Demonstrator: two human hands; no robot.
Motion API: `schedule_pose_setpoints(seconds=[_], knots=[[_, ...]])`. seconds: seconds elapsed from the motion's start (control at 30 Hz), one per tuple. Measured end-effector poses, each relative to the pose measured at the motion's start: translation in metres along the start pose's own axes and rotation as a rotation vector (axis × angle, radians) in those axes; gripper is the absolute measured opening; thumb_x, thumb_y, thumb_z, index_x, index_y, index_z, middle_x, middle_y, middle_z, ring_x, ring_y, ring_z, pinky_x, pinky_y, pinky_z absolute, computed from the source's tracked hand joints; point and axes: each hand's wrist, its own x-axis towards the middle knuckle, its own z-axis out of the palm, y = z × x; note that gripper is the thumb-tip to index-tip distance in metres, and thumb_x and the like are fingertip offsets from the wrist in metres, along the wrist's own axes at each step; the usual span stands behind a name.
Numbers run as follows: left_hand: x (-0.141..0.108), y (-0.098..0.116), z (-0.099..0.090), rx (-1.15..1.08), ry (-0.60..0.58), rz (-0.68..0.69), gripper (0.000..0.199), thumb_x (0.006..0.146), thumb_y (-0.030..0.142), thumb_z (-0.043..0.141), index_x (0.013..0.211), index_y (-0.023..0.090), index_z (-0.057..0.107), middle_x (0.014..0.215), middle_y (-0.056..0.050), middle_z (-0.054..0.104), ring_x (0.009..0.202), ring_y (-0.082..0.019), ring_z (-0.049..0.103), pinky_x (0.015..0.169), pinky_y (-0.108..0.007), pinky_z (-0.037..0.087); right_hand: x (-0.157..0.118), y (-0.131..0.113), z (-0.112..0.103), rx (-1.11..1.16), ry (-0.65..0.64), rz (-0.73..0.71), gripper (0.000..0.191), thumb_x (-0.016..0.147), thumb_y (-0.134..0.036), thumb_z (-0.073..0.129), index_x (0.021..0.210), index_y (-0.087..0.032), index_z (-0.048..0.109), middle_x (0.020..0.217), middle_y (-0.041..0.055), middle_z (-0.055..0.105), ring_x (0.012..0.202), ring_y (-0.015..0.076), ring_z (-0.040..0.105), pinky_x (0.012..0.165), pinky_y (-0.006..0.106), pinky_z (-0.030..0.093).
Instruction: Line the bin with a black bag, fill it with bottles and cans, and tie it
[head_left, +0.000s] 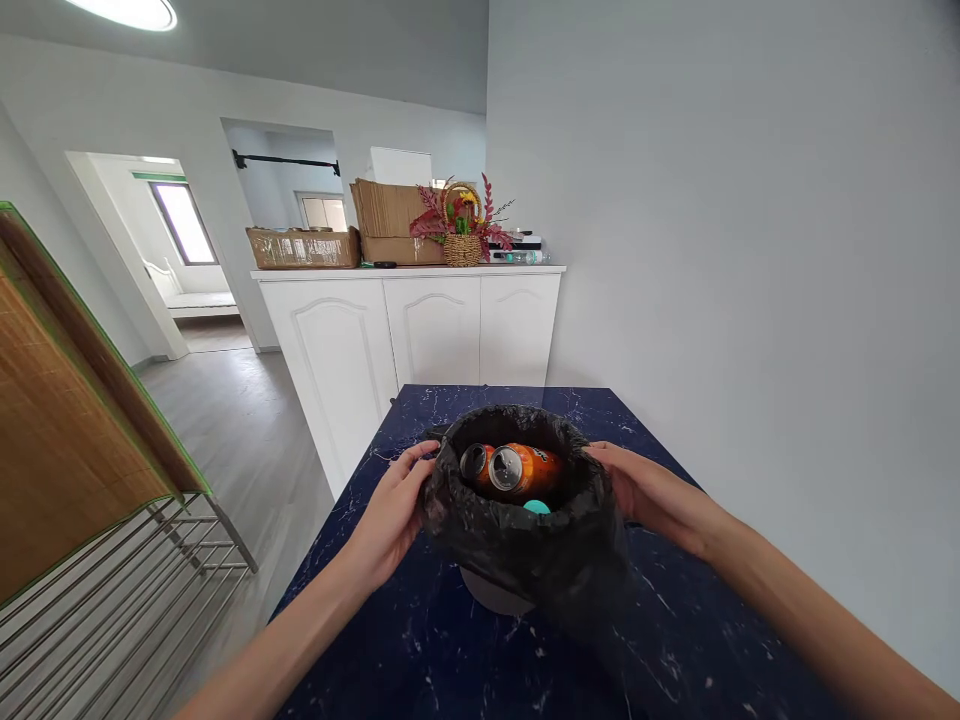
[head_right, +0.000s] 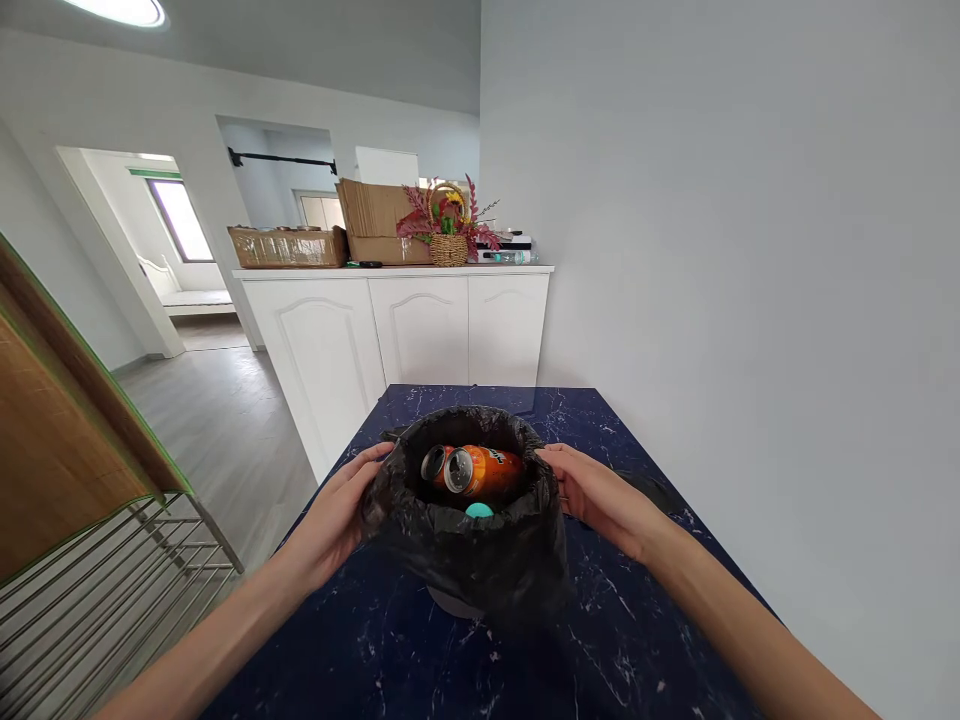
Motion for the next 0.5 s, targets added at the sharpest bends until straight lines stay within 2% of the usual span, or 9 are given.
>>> schedule_pose_setpoints(seconds=[0.1,0.17,0.23,0.33,0.5], knots=[[-0.017,-0.003,-0.013,0.02,0.044,0.019,0.049,0.085,0.041,0.081,0.128,0.026,0.062,0.093,0.0,0.075,0.076,-0.017,0.07,0.061,-0.023,0.056,-0.001,-0.003,-0.002,-0.123,-0.06,-0.015,0.041,0.089,-0.065,0.075,0.089,-0.024,0.068,0.086,-0.001,0.069,0.083,0.02,0.062,0.076,0.033,0.047],[-0.023,0.001,-0.02,0.037,0.098,0.083,0.054,0.082,0.046,0.083,0.127,0.027,0.061,0.086,0.002,0.071,0.072,-0.016,0.067,0.058,-0.021,0.052,-0.002,-0.004,-0.006,-0.214,-0.053,-0.02,0.041,0.09,-0.065,0.073,0.087,-0.025,0.066,0.08,-0.0021,0.065,0.076,0.0183,0.058,0.073,0.032,0.045],[-0.026,0.008,-0.023,0.052,0.126,0.159,0.057,0.078,0.049,0.086,0.123,0.027,0.06,0.078,0.005,0.067,0.066,-0.015,0.063,0.055,-0.02,0.048,-0.004,-0.006,-0.01,-0.292,-0.012,-0.029,0.043,0.089,-0.065,0.074,0.081,-0.025,0.061,0.072,-0.0044,0.056,0.068,0.0157,0.049,0.066,0.029,0.04],[-0.029,0.018,-0.021,0.061,0.103,0.222,0.058,0.075,0.053,0.088,0.119,0.028,0.058,0.07,0.007,0.063,0.06,-0.013,0.057,0.053,-0.02,0.047,-0.007,-0.013,-0.014,-0.367,0.065,-0.073,0.049,0.087,-0.067,0.075,0.073,-0.025,0.054,0.066,-0.0053,0.047,0.063,0.0145,0.041,0.061,0.028,0.034],[-0.036,0.023,-0.014,0.09,0.064,0.269,0.058,0.078,0.058,0.085,0.118,0.029,0.055,0.065,0.008,0.062,0.055,-0.013,0.054,0.05,-0.021,0.045,-0.012,-0.024,-0.016,-0.317,0.199,-0.153,0.051,0.084,-0.067,0.078,0.07,-0.025,0.055,0.067,-0.0038,0.049,0.063,0.0149,0.041,0.061,0.028,0.039]])
